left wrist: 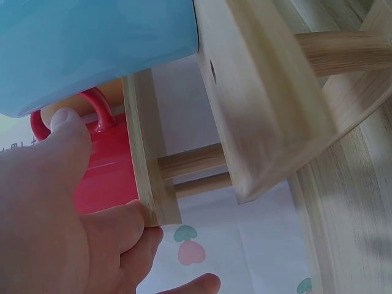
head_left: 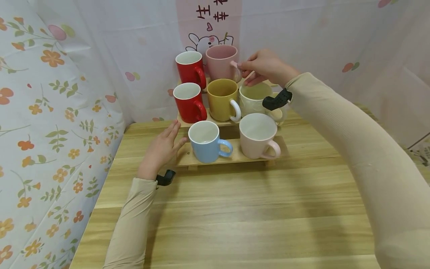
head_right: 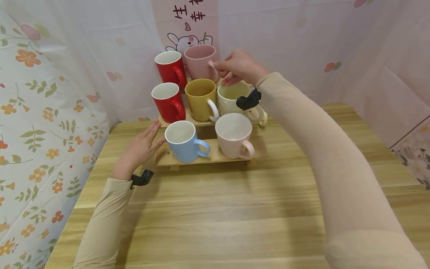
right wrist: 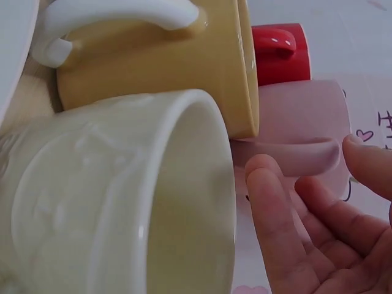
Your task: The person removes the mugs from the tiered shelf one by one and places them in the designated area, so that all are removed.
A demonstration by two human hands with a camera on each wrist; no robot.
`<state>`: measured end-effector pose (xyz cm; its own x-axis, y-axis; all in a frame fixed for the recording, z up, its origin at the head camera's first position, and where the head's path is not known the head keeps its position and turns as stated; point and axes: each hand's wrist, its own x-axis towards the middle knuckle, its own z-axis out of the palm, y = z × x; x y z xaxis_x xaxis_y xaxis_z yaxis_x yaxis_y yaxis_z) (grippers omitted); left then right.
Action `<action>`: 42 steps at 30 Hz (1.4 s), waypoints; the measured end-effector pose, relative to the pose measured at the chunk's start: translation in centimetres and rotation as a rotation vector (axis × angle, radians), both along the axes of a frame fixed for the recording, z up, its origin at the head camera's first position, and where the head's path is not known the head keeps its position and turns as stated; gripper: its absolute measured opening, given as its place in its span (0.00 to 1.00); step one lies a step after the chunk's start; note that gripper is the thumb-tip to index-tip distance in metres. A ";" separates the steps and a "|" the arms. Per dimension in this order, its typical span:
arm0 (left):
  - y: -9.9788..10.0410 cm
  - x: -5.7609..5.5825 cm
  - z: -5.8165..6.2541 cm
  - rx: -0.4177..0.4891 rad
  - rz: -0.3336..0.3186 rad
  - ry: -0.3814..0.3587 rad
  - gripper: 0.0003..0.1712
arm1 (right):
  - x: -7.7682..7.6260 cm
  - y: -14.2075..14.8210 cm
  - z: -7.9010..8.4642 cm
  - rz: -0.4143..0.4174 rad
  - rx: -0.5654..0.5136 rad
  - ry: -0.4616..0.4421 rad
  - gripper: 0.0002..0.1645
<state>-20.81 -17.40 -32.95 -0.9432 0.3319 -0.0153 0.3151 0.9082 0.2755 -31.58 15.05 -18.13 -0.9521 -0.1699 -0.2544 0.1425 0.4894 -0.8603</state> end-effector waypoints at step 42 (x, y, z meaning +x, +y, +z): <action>0.4 0.2 0.1 -0.058 0.001 0.061 0.41 | 0.3 -0.3 -0.2 -0.078 -0.070 0.045 0.22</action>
